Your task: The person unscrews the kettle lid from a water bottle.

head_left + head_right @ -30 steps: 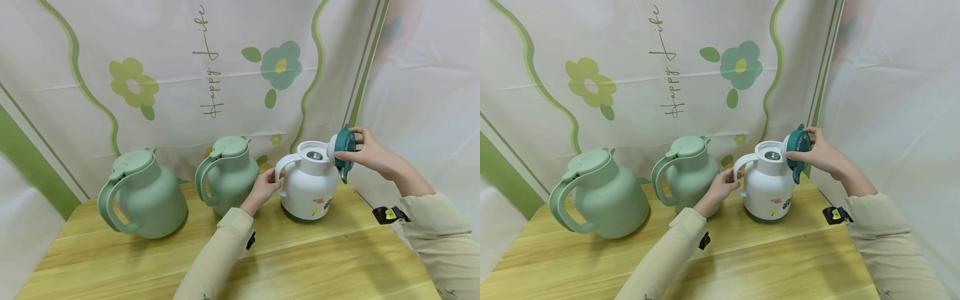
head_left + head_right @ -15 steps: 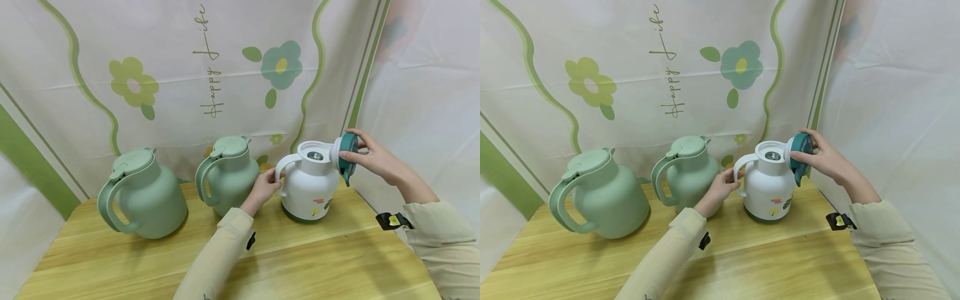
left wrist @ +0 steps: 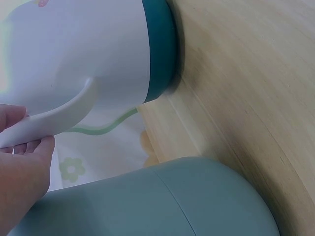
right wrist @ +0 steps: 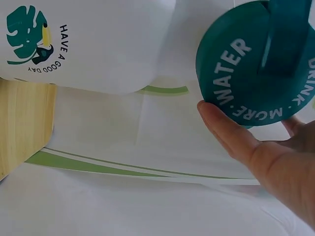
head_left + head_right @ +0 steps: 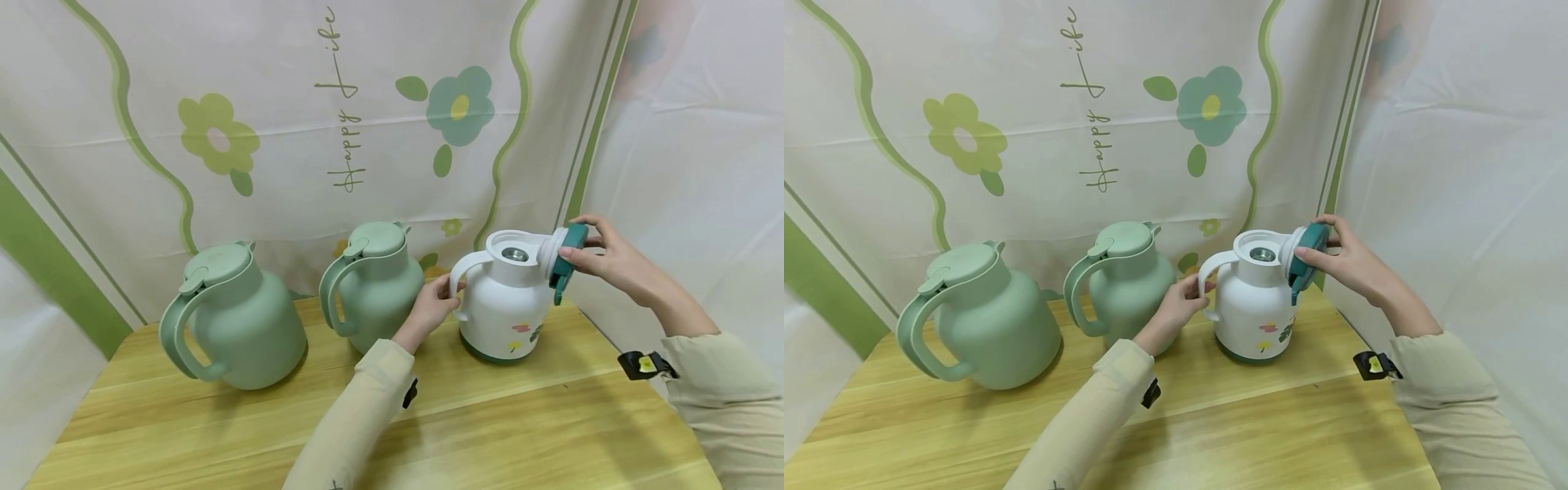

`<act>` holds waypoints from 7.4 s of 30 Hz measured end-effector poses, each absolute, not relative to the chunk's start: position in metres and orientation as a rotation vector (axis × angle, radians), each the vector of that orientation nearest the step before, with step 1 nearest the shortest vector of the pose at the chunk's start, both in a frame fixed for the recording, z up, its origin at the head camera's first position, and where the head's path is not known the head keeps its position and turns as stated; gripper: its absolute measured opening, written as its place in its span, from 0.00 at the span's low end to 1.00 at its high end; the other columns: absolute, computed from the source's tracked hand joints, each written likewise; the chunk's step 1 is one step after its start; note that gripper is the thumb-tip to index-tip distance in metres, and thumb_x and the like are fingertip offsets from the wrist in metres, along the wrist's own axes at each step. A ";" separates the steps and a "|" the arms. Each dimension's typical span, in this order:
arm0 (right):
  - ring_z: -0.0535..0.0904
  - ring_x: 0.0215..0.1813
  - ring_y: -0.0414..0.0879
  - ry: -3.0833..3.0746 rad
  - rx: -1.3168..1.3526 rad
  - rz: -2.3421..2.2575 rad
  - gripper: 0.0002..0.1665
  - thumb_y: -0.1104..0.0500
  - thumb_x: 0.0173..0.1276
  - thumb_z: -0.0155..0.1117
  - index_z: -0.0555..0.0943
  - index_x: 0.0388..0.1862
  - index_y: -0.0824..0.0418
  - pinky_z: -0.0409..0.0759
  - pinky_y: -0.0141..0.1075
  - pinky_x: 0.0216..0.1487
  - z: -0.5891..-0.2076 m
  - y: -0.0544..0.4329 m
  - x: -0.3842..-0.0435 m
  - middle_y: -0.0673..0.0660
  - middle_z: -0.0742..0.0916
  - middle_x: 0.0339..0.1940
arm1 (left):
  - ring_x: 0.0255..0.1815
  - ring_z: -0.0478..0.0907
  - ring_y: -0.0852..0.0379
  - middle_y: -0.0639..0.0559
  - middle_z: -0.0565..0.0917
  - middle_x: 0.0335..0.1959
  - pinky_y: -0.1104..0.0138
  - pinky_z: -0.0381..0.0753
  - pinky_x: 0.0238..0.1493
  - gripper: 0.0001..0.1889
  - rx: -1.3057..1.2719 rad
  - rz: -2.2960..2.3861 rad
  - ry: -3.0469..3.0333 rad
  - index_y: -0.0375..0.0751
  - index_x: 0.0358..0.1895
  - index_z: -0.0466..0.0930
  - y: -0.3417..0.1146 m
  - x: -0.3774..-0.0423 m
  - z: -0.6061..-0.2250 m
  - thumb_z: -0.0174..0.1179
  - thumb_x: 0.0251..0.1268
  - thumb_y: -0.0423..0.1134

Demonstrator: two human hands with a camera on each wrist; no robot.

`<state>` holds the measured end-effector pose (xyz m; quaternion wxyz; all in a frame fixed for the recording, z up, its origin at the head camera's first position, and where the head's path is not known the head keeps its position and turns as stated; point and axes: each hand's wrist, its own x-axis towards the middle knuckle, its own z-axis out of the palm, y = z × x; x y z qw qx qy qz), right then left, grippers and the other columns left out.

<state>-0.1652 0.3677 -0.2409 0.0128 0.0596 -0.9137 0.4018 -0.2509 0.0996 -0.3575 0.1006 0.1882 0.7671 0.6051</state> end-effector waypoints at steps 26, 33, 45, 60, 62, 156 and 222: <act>0.59 0.65 0.72 -2.928 0.051 1.214 0.39 0.48 0.72 0.54 0.42 0.61 0.68 0.62 0.62 0.57 -0.258 0.387 -0.155 0.73 0.56 0.63 | 0.61 0.76 0.48 0.43 0.82 0.57 0.65 0.74 0.53 0.25 0.558 1.832 2.239 0.37 0.65 0.70 0.100 -0.249 -0.358 0.53 0.63 0.25; 0.68 0.61 0.58 -2.919 0.082 1.211 0.38 0.50 0.71 0.55 0.42 0.61 0.65 0.67 0.49 0.55 -0.261 0.390 -0.155 0.72 0.53 0.66 | 0.62 0.75 0.48 0.43 0.81 0.57 0.64 0.74 0.54 0.25 0.566 1.834 2.239 0.37 0.65 0.70 0.099 -0.249 -0.358 0.54 0.63 0.26; 0.72 0.58 0.41 -2.863 0.271 1.208 0.28 0.57 0.73 0.54 0.56 0.66 0.38 0.74 0.22 0.44 -0.276 0.397 -0.155 0.46 0.73 0.50 | 0.61 0.76 0.48 0.42 0.81 0.57 0.66 0.74 0.52 0.24 0.562 1.827 2.253 0.37 0.64 0.71 0.100 -0.249 -0.360 0.54 0.63 0.25; 0.77 0.50 0.25 -2.710 0.453 1.573 0.23 0.61 0.78 0.39 0.46 0.66 0.50 0.79 0.22 0.48 -0.287 0.403 -0.156 0.53 0.67 0.54 | 0.60 0.76 0.47 0.41 0.81 0.57 0.67 0.73 0.50 0.24 0.568 1.833 2.255 0.37 0.64 0.72 0.100 -0.249 -0.359 0.54 0.62 0.25; 0.76 0.50 0.23 -2.706 0.457 1.585 0.23 0.61 0.79 0.38 0.45 0.66 0.54 0.78 0.20 0.48 -0.288 0.403 -0.155 0.57 0.66 0.56 | 0.60 0.76 0.48 0.42 0.81 0.56 0.67 0.74 0.51 0.24 0.569 1.831 2.259 0.38 0.63 0.73 0.101 -0.250 -0.359 0.54 0.62 0.25; 0.67 0.54 0.71 -2.782 0.051 0.912 0.47 0.55 0.49 0.75 0.64 0.57 0.82 0.67 0.63 0.51 -0.434 0.417 -0.144 0.80 0.70 0.52 | 0.57 0.77 0.47 0.40 0.82 0.55 0.66 0.74 0.51 0.22 0.566 1.857 2.262 0.32 0.60 0.74 0.100 -0.247 -0.361 0.54 0.61 0.24; 0.79 0.53 0.54 -2.561 -0.372 1.183 0.35 0.45 0.76 0.39 0.64 0.66 0.73 0.80 0.40 0.51 -0.363 0.382 -0.144 0.65 0.81 0.54 | 0.72 0.63 0.43 0.41 0.67 0.71 0.54 0.66 0.70 0.30 0.453 1.787 2.239 0.39 0.71 0.61 0.071 -0.224 -0.350 0.55 0.64 0.33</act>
